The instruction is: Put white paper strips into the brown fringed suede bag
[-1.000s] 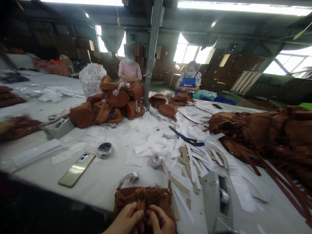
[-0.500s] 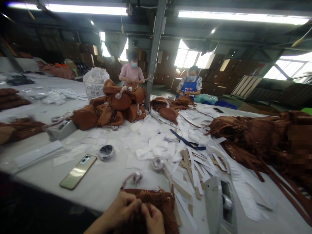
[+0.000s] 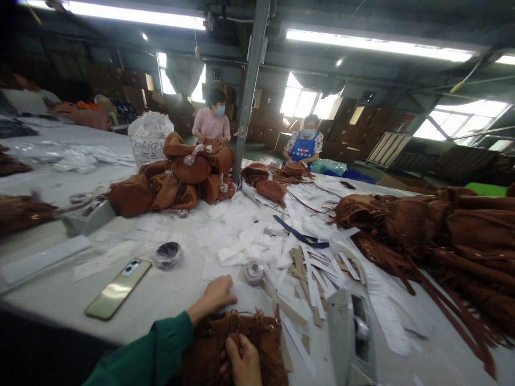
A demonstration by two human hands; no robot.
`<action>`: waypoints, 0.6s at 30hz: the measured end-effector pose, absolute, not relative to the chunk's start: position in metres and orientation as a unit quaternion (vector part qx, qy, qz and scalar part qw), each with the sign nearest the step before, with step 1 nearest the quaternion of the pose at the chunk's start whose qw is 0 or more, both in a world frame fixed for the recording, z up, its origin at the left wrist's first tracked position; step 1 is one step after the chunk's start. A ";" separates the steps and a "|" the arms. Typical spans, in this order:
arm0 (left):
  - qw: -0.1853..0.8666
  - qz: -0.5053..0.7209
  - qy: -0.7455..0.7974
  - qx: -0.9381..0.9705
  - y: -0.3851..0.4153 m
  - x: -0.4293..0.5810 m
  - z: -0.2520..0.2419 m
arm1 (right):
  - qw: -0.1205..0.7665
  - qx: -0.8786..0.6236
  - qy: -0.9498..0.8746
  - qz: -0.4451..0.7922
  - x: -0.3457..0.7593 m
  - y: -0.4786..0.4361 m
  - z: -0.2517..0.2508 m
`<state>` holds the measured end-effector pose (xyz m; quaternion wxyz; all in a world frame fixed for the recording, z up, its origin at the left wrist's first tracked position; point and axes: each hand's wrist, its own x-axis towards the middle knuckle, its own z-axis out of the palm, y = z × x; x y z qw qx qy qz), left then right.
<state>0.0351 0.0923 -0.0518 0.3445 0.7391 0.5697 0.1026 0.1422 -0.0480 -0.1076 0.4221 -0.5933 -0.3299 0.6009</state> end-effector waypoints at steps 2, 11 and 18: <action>0.350 0.126 0.565 0.737 0.094 0.032 -0.054 | 0.432 -0.592 -0.329 0.596 0.142 -0.050 -0.107; 0.473 0.396 0.474 0.629 0.097 -0.002 0.004 | 0.450 -0.554 -0.242 0.657 0.146 -0.053 -0.081; 0.886 0.294 0.218 0.285 -0.002 -0.009 -0.005 | 0.361 -0.549 -0.314 0.686 0.171 -0.033 -0.042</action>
